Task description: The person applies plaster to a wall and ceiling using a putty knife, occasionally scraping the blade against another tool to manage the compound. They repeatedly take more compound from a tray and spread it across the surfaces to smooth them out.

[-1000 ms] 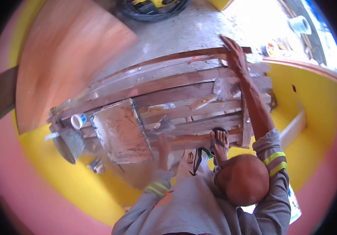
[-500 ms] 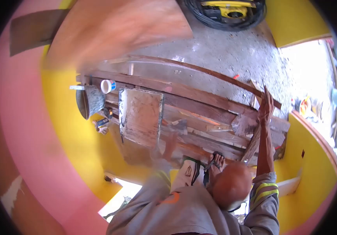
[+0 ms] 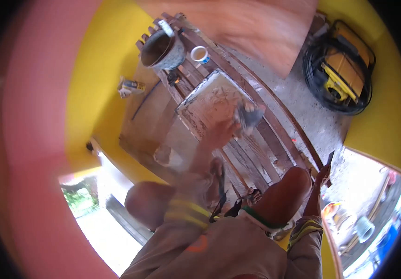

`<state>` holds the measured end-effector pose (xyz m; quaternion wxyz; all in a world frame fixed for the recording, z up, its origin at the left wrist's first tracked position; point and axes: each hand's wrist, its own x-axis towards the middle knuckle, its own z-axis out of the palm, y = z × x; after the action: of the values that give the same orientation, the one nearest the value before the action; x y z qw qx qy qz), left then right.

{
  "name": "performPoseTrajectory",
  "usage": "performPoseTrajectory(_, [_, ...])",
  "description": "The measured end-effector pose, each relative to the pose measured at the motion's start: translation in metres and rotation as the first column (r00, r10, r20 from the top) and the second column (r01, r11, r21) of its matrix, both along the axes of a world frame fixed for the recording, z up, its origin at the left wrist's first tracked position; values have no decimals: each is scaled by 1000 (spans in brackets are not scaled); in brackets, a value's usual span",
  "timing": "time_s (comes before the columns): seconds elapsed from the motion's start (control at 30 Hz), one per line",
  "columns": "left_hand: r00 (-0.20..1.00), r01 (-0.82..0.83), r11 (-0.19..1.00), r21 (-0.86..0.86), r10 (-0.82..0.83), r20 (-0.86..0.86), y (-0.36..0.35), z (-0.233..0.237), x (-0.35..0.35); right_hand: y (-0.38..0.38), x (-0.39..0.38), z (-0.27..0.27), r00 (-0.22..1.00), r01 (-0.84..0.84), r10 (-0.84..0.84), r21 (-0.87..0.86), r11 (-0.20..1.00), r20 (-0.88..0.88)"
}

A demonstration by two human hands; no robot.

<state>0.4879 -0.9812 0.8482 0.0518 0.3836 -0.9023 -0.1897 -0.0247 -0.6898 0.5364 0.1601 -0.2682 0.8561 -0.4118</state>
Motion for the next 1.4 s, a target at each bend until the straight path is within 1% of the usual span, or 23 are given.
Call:
performPoseTrajectory(0.07, [910, -351, 902, 253, 392, -138, -11, 159, -34, -43, -12, 58, 994, -76, 70, 79, 994, 83])
performPoseTrajectory(0.1, [882, -385, 911, 149, 411, -232, -14, 190, -30, -77, -21, 88, 988, -132, 130, 12, 991, 80])
performPoseTrajectory(0.13, [848, -428, 902, 58, 423, -320, -14, 213, -23, -120, -19, 134, 974, -211, 215, -55, 976, 72])
performPoseTrajectory(0.2, [662, -535, 768, 353, 640, -390, -19, 262, -9, -204, 6, 234, 910, -411, 415, -133, 902, 0])
performPoseTrajectory(0.23, [660, -540, 774, 330, 633, -406, -24, 273, 0, -237, 23, 276, 847, -530, 525, -71, 845, -78])
performPoseTrajectory(0.27, [654, -546, 778, 309, 627, -424, -29, 279, 9, -268, 62, 325, 736, -649, 619, -26, 761, -274])
performPoseTrajectory(0.3, [643, -557, 779, 289, 624, -443, -33, 280, 14, -296, 86, 331, 533, -766, 658, 27, 642, -532])
performPoseTrajectory(0.33, [646, -560, 778, 284, 625, -439, -38, 277, 18, -322, 126, 348, 484, -841, 763, 13, 541, -429])
performPoseTrajectory(0.37, [649, -565, 776, 280, 628, -430, -43, 273, 22, -340, 165, 341, 546, -833, 827, 23, 553, -130])
performPoseTrajectory(0.4, [647, -573, 770, 280, 635, -423, -47, 269, 25, -355, 212, 344, 526, -850, 850, -52, 525, -17])
performPoseTrajectory(0.43, [620, -591, 747, 303, 662, -421, -50, 266, 25, -371, 241, 286, 447, -894, 886, -19, 449, -124])
performPoseTrajectory(0.47, [591, -612, 719, 329, 692, -415, -50, 265, 24, -383, 283, 273, 443, -897, 897, 11, 443, -19])
performPoseTrajectory(0.53, [557, -677, 662, 322, 747, -364, -45, 267, 28, -404, 335, 221, 367, -898, 917, 198, 393, -158])
performPoseTrajectory(0.63, [537, -763, 604, 229, 791, -293, -39, 275, 42, -432, 383, 167, 371, -804, 870, 355, 476, -326])
performPoseTrajectory(0.73, [484, -807, 553, 210, 822, -301, -27, 282, 43, -453, 399, 138, 359, -789, 779, 278, 547, -515])
performPoseTrajectory(0.83, [393, -836, 485, 256, 855, -337, -28, 287, 43, -476, 400, 136, 155, -808, 959, 528, 262, -239])
performPoseTrajectory(0.93, [303, -832, 431, 351, 881, -364, -31, 288, 47, -476, 405, 152, 22, -801, 995, 594, 76, -99])
performPoseTrajectory(1.03, [388, -832, 492, 258, 847, -364, -33, 288, 51, -476, 407, 163, -92, -786, 987, 599, -152, 130])
performPoseTrajectory(1.1, [405, -829, 507, 237, 836, -371, -31, 286, 51, -455, 414, 105, -8, -894, 991, 445, 53, -134])
performPoseTrajectory(1.2, [497, -816, 566, 121, 792, -355, -29, 278, 56, -447, 397, 69, 113, -957, 989, 258, 134, -93])
performPoseTrajectory(1.23, [521, -809, 581, 84, 777, -352, -27, 275, 59, -454, 389, 76, 173, -960, 980, 240, 145, 102])
performPoseTrajectory(1.3, [509, -814, 575, 82, 774, -375, -21, 273, 63, -458, 377, 162, 119, -942, 993, 317, 113, -1])
performPoseTrajectory(1.4, [454, -826, 546, 137, 790, -412, -17, 279, 58, -455, 387, 185, 193, -896, 944, 345, 280, -267])
